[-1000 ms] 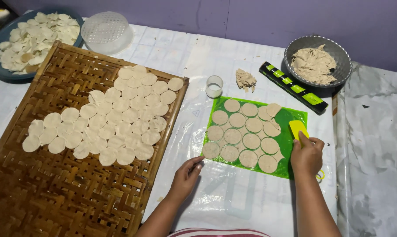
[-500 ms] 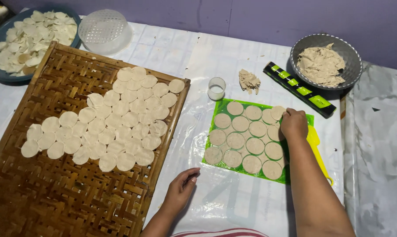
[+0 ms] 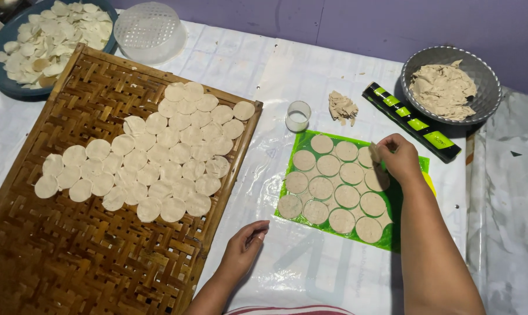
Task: Picking up thin dough circles from a plastic sheet and arranging them onto a large woven tray.
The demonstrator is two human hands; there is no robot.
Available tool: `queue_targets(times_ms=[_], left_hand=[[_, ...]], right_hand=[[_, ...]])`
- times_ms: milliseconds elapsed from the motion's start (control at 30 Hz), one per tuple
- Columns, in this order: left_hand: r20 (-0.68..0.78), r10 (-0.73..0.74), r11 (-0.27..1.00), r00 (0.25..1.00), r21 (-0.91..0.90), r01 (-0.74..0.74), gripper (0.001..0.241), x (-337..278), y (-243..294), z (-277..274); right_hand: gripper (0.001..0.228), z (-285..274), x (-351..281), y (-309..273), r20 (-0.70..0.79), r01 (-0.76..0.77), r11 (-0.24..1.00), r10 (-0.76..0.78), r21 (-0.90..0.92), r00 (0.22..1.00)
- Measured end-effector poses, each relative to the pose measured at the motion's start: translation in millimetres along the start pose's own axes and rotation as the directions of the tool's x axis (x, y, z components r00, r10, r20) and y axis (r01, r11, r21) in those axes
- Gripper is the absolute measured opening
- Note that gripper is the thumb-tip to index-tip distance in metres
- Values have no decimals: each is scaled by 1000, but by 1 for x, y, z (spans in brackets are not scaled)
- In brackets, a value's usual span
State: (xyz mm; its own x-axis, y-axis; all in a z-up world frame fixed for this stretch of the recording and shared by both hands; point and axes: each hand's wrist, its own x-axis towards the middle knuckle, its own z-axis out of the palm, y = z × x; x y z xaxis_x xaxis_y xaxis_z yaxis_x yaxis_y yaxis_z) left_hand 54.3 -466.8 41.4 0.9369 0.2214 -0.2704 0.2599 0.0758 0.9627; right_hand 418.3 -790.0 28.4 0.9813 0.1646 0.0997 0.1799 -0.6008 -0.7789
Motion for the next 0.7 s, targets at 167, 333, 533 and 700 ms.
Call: queue_targets(times_ms=[167,333,533,700], left_hand=[[33,43,998,999,-51,-41,36,14,1,3],[75,37,994,997,-105,-29,40,35,29,16],[256,-19,731,966,-656,188,51,61,34,24],[184,-131,787,974,-579,215,36,53,40,4]], right_hand=[[12,4,-20,-27,124,-98,965,69,244,990],[10,25,-69,-92,307,-255,817,101,517,946],[12,57,-137,-172,612,-517,614,68,597,788],[18,78,-160,-189,676,-537,673,74,509,733]])
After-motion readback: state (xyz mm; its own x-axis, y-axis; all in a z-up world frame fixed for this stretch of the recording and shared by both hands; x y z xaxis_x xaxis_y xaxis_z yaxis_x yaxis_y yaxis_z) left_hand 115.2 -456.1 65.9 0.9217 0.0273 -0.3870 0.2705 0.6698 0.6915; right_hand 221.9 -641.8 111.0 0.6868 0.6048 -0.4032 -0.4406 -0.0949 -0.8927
